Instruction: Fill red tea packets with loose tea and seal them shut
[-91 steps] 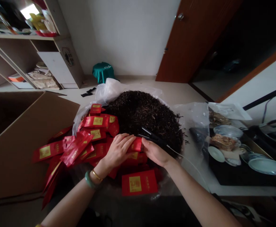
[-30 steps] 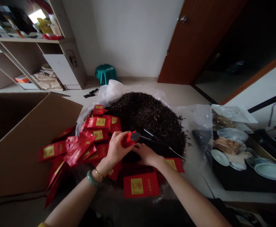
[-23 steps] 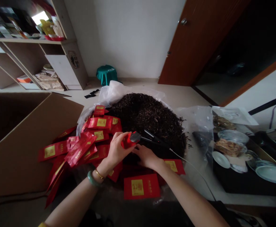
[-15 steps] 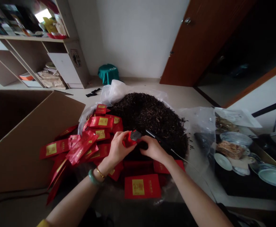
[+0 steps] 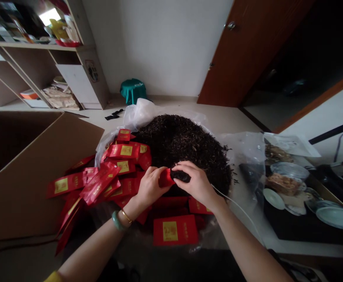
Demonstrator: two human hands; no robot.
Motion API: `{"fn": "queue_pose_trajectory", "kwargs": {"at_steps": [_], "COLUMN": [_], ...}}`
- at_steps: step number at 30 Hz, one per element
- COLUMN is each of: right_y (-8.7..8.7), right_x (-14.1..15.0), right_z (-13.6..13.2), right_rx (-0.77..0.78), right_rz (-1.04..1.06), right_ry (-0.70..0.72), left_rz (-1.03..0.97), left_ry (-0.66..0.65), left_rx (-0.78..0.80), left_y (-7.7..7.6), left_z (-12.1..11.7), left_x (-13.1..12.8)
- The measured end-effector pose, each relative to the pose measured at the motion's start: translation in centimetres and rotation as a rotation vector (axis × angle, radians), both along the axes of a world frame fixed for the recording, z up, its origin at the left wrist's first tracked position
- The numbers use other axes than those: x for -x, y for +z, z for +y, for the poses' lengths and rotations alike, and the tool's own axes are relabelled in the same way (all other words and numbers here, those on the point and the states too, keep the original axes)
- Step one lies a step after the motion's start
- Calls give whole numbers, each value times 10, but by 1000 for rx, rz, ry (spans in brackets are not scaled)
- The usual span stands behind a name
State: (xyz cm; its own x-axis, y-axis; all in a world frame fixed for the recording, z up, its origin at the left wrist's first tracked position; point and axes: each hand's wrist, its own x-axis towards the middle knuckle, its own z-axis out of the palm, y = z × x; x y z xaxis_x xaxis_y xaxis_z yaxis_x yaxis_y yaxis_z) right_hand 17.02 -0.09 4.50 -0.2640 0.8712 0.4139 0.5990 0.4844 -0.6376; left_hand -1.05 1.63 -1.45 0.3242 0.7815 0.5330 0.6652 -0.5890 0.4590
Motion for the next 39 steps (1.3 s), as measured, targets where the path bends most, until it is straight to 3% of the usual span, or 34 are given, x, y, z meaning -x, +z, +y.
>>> {"fn": "queue_pose_trajectory", "kwargs": {"at_steps": [11, 17, 21, 27, 31, 33, 36, 39], "right_y": [-5, -8, -10, -11, -6, -3, -7, -29], "right_x": [5, 11, 10, 16, 20, 17, 8, 1], "right_z": [-3, -5, -6, -9, -12, -11, -2, 11], "right_rx": [-67, -35, -91, -135, -128, -110, -16, 214], "right_rz": [14, -39, -46, 75, 82, 123, 161, -72], "right_ry": [-148, -16, 50, -33, 48, 51, -77, -31], "left_rz": [-15, -27, -36, -61, -75, -95, -152, -184], "left_ry": [-1, -2, 11, 31, 47, 70, 131, 170], "left_rx": [98, 122, 116, 111, 119, 131, 158, 176], "left_y": [-4, -5, -5, -5, -3, -2, -1, -1], "left_z": [-4, -4, -5, -3, -3, -2, 0, 2], "left_x": [-5, -6, -7, -6, -6, -5, -4, -3]}}
